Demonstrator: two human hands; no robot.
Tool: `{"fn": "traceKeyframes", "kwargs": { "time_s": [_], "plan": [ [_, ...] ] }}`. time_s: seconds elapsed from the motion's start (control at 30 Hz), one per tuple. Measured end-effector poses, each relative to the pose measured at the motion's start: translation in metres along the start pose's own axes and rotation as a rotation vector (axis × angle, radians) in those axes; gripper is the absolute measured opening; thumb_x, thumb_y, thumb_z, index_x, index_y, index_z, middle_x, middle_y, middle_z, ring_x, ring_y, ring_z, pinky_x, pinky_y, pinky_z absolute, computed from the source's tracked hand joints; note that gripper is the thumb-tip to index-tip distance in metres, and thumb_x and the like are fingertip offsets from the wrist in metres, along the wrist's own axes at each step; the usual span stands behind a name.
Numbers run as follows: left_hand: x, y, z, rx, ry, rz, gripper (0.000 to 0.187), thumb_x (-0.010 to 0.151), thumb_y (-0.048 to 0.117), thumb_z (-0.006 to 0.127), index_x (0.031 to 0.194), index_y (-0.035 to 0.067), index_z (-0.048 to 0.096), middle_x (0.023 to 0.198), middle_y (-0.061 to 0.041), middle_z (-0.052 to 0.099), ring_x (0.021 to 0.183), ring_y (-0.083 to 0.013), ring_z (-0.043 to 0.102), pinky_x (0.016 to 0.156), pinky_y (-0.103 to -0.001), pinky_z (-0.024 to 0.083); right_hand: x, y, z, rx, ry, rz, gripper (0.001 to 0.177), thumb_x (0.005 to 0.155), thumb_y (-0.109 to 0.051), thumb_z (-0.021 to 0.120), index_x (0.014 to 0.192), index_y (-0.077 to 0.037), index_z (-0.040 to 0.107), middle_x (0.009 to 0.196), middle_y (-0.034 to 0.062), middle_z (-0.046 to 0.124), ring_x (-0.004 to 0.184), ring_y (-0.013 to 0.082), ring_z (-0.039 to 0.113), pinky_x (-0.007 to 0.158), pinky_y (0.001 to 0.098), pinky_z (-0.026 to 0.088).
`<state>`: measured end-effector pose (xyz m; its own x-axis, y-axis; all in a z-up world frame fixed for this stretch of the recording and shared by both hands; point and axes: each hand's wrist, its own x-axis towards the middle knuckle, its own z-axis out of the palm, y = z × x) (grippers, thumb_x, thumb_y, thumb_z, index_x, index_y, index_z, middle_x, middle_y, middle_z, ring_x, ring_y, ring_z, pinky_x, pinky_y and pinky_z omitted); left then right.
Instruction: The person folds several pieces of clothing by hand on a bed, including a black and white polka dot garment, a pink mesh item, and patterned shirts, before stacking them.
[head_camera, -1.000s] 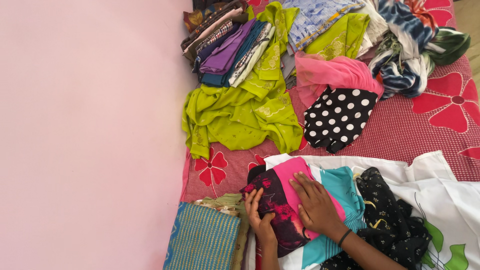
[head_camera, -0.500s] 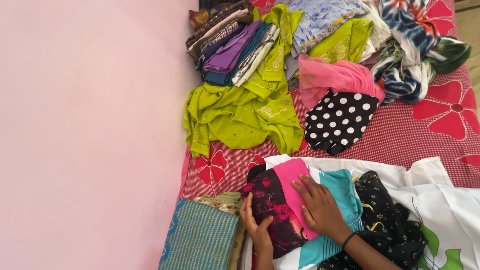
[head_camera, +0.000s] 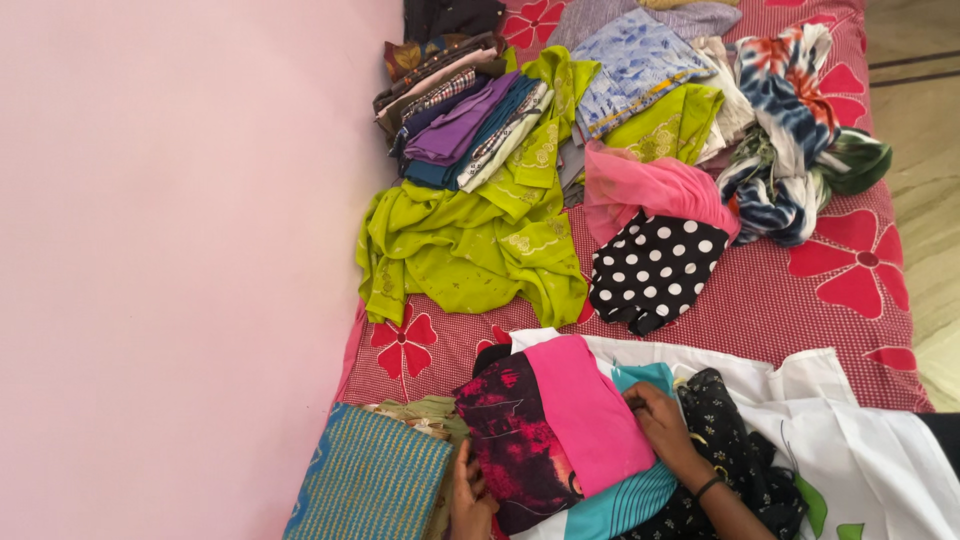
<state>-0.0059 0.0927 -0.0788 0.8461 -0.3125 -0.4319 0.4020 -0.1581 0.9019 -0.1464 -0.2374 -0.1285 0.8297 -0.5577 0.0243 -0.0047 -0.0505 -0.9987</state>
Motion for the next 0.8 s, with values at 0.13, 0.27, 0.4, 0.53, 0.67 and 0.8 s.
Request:
{"fn": "traceKeyframes", "kwargs": {
  "time_s": [0.13, 0.27, 0.4, 0.53, 0.67, 0.8],
  "plan": [
    [0.004, 0.017, -0.005, 0.102, -0.074, -0.004, 0.110, 0.072, -0.018, 0.056, 0.164, 0.028, 0.016, 0.144, -0.021, 0.052, 0.110, -0.0265, 0.073, 0.086, -0.039, 0.062, 0.001, 0.004, 0.003, -0.019, 0.011, 0.034, 0.032, 0.074, 0.011, 0.046, 0.099, 0.003, 0.064, 0.093, 0.0125, 0.072, 0.088, 0.0214, 0.074, 0.083, 0.0305, 0.057],
    [-0.011, 0.045, 0.011, 0.216, -0.067, -0.076, 0.105, 0.078, -0.013, 0.059, 0.163, 0.027, 0.011, 0.145, -0.028, 0.059, 0.117, -0.0286, 0.069, 0.095, -0.039, 0.056, 0.005, 0.007, 0.003, -0.001, 0.016, 0.039, 0.032, 0.074, 0.012, 0.046, 0.098, 0.003, 0.065, 0.093, 0.0121, 0.074, 0.086, 0.0207, 0.074, 0.080, 0.0299, 0.059],
    [-0.024, 0.065, 0.036, 0.268, -0.133, 0.297, 0.109, 0.075, -0.007, 0.071, 0.162, 0.017, 0.011, 0.162, -0.016, 0.027, 0.143, -0.0261, 0.041, 0.117, -0.038, 0.033, 0.008, 0.013, 0.000, -0.034, -0.005, 0.075, 0.033, 0.075, 0.013, 0.045, 0.098, 0.003, 0.066, 0.091, 0.0133, 0.075, 0.083, 0.0221, 0.074, 0.078, 0.0304, 0.059],
    [-0.032, 0.092, 0.056, 0.444, -0.042, 0.549, 0.107, 0.074, 0.003, 0.081, 0.159, 0.008, 0.015, 0.162, -0.019, 0.027, 0.151, -0.0318, 0.027, 0.121, -0.040, 0.018, 0.010, 0.021, -0.003, -0.032, -0.022, 0.063, 0.033, 0.076, 0.014, 0.046, 0.098, 0.003, 0.067, 0.094, 0.0118, 0.075, 0.086, 0.0201, 0.075, 0.081, 0.0291, 0.060],
    [-0.046, 0.125, 0.083, 0.373, -0.031, 0.516, 0.105, 0.070, 0.007, 0.075, 0.160, 0.009, 0.021, 0.159, -0.018, 0.040, 0.149, -0.0307, 0.038, 0.123, -0.039, 0.024, 0.013, 0.028, -0.008, 0.008, -0.043, 0.075, 0.032, 0.078, 0.014, 0.046, 0.100, 0.004, 0.068, 0.094, 0.0125, 0.075, 0.086, 0.0194, 0.074, 0.081, 0.0289, 0.058],
    [-0.053, 0.151, 0.116, 0.281, 0.018, 0.610, 0.093, 0.074, 0.011, 0.073, 0.159, 0.010, 0.035, 0.147, -0.017, 0.052, 0.137, -0.0301, 0.049, 0.118, -0.038, 0.034, 0.014, 0.032, -0.014, -0.025, -0.063, 0.106, 0.026, 0.084, 0.011, 0.051, 0.102, 0.004, 0.068, 0.093, 0.0130, 0.075, 0.085, 0.0193, 0.073, 0.080, 0.0289, 0.057]
  ]
}}
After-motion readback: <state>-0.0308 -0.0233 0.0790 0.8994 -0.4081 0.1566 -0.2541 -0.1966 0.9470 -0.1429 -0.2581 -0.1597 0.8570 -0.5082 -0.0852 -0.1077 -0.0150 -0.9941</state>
